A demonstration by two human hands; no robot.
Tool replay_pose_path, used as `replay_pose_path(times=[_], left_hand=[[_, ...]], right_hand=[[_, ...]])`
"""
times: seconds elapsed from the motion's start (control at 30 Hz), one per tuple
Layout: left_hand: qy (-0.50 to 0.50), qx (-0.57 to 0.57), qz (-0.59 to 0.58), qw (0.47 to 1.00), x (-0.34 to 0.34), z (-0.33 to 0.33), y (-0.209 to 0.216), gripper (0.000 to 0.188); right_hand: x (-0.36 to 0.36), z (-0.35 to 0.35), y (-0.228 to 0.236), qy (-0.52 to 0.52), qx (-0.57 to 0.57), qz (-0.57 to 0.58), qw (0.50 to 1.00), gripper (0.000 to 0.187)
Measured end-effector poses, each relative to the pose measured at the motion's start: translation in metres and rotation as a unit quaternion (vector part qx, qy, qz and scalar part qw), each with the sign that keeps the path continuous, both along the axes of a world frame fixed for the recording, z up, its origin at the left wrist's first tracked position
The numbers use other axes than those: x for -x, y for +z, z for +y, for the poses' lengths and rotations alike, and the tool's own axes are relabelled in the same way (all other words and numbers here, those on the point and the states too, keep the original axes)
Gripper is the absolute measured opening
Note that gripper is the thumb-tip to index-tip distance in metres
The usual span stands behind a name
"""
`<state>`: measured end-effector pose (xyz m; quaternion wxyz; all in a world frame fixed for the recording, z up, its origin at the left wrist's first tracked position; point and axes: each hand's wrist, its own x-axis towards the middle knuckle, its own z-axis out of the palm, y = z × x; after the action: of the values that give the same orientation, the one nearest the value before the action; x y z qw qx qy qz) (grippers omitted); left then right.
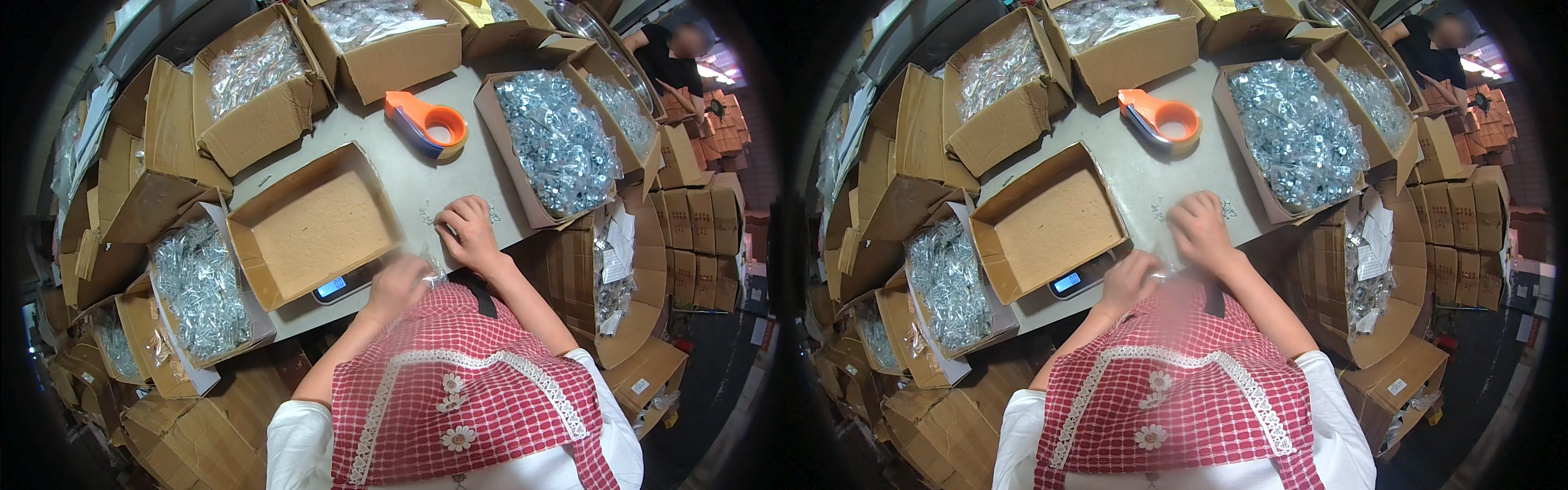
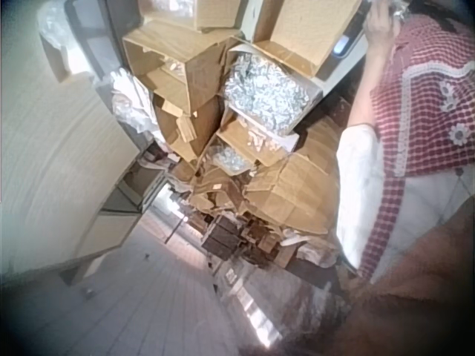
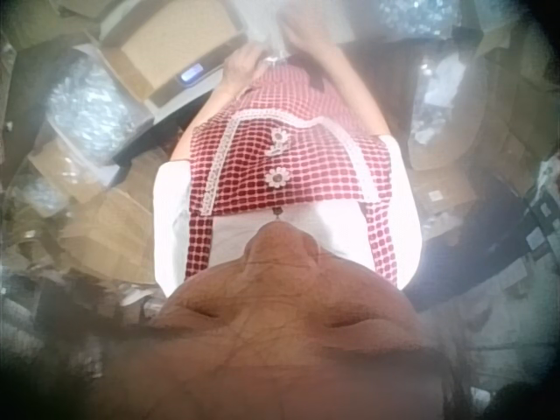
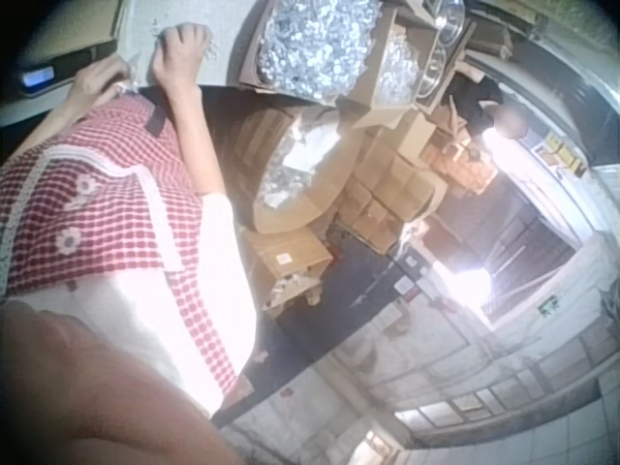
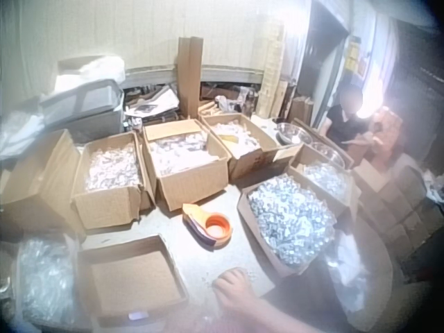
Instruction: The person packs small wooden pegs and metal fasteners into plastic bags, seals them with a tape dispenser, and places the bags into cardboard boxes. The person also weighs the bags on a digital scale and arranges the boxes on the table.
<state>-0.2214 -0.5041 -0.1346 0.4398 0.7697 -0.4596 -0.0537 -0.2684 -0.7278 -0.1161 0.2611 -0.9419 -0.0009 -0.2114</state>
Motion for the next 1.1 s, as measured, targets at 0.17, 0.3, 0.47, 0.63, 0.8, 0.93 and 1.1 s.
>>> replay_pose_path(times=[0.17,0.3,0.47,0.63,0.8,0.93,1.1], left_hand=[[-0.002,0.004,-0.002,1.0,0.0,0.0,-0.003,0.027],[-0.002,0.001,-0.004,1.0,0.0,0.0,-0.003,0.027],[-0.007,-0.009,0.002,1.0,-0.001,0.001,0.002,0.025],[-0.006,-0.011,0.002,1.0,-0.001,0.001,0.004,0.025],[-0.008,-0.01,0.0,1.0,-0.001,0.0,0.003,0.024],[-0.009,-0.012,0.003,1.0,-0.001,0.001,0.003,0.024],[-0.007,-0.009,0.003,1.0,-0.001,0.001,0.003,0.023]], right_hand=[[0.001,-0.001,0.002,-0.005,0.002,-0.001,1.0,0.014],[0.001,-0.001,0.001,-0.01,0.005,0.004,1.0,0.014],[0.001,-0.005,-0.003,-0.032,0.016,-0.008,0.999,0.015],[0.0,-0.012,0.002,-0.047,0.012,0.006,0.999,0.016],[-0.008,0.001,0.002,-0.01,-0.002,-0.004,1.0,0.017],[-0.011,0.003,-0.001,0.001,0.005,-0.011,1.0,0.017],[-0.011,0.003,-0.003,0.004,0.016,-0.018,1.0,0.014]])
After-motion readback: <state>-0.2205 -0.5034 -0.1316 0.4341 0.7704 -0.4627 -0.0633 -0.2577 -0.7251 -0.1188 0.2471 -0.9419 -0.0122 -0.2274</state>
